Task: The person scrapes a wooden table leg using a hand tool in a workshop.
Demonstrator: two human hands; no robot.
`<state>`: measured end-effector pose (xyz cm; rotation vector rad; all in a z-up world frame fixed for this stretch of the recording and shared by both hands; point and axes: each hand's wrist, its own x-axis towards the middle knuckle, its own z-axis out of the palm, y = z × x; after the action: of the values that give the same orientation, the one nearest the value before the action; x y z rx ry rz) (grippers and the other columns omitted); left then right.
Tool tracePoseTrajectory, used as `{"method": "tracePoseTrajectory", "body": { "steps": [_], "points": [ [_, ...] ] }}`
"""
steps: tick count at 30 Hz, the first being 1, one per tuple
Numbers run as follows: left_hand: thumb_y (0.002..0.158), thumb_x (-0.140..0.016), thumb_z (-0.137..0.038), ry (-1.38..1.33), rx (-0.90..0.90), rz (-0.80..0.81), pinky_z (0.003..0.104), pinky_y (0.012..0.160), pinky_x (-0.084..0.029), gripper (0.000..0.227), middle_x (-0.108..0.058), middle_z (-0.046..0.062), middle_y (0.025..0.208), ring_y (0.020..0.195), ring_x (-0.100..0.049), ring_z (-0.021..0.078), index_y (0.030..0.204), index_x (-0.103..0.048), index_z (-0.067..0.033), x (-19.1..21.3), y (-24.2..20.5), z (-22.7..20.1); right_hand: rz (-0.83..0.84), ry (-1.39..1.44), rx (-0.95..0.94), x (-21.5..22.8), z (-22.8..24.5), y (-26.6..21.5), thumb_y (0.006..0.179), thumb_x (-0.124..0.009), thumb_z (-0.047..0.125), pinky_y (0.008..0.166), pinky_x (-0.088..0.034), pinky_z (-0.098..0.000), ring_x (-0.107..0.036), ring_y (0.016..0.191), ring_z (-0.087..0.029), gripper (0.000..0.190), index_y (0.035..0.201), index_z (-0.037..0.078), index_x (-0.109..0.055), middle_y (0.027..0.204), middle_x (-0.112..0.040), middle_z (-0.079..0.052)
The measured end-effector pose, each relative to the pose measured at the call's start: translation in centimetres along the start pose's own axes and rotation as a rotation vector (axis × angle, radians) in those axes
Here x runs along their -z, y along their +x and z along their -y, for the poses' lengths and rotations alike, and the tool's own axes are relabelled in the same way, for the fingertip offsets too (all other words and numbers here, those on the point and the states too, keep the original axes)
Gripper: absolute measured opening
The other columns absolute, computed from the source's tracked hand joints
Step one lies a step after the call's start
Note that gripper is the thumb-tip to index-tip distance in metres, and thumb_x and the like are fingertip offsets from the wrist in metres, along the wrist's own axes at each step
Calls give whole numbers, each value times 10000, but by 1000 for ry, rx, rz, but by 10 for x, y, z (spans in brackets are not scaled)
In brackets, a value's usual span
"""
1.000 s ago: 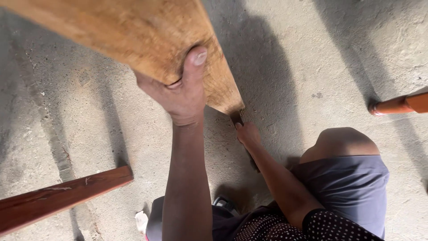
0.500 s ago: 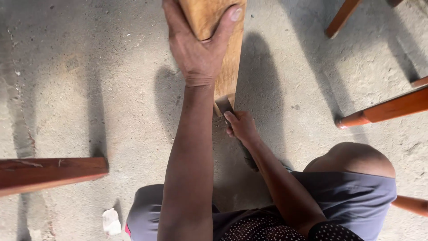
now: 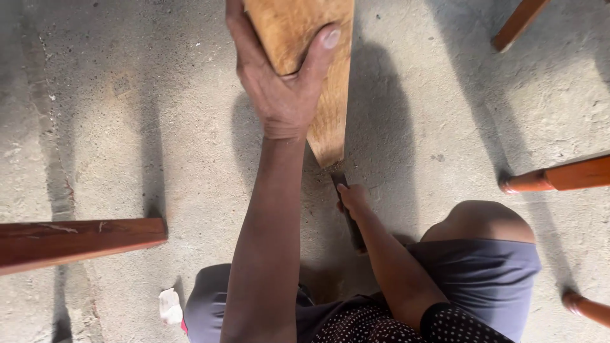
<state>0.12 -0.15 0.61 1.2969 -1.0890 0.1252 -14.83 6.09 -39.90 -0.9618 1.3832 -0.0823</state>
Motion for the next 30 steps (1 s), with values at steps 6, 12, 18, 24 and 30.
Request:
{"method": "tracePoseTrajectory", "body": {
  "steps": [6,12,18,24,30],
  "points": [
    [911,-843,-553,-5,75,4,376,948,-605,994,-651,162,1251,1120,-699,241,1539,-299,-6,5,-5,0,-34,-113,28,-15,19,-2,973,-657,358,499,-506,-458,-663,494,-273,430,801,-31,-716,601,-675,-146],
    [927,-883,-531,-77,145,7,387,1009,-537,955,-537,160,1314,1176,-596,221,1503,-364,26,10,-18,16,-23,-235,7,-23,30,0,1018,-621,403,521,-500,-460,-625,483,-245,538,707,-30,-690,572,-647,-143],
    [929,-887,-540,-44,81,-4,374,1002,-551,956,-569,124,1298,1168,-618,213,1520,-354,-12,8,-15,14,-1,-318,-48,-13,74,-45,1041,-589,371,505,-492,-436,-599,454,-223,555,631,3,-655,552,-632,-113],
    [906,-855,-630,-20,99,-7,383,980,-607,1053,-649,127,1278,1149,-684,237,1555,-281,-31,5,-4,3,42,-190,66,-3,76,-66,1024,-613,353,492,-464,-440,-587,447,-214,501,670,1,-650,556,-635,-116],
    [936,-808,-677,50,36,13,374,1034,-603,1037,-610,119,1374,1239,-671,241,1586,-218,-126,6,-5,2,120,97,17,-2,54,-55,1006,-652,267,447,-440,-456,-589,441,-254,372,769,-19,-649,598,-629,-155]
  ]
}}
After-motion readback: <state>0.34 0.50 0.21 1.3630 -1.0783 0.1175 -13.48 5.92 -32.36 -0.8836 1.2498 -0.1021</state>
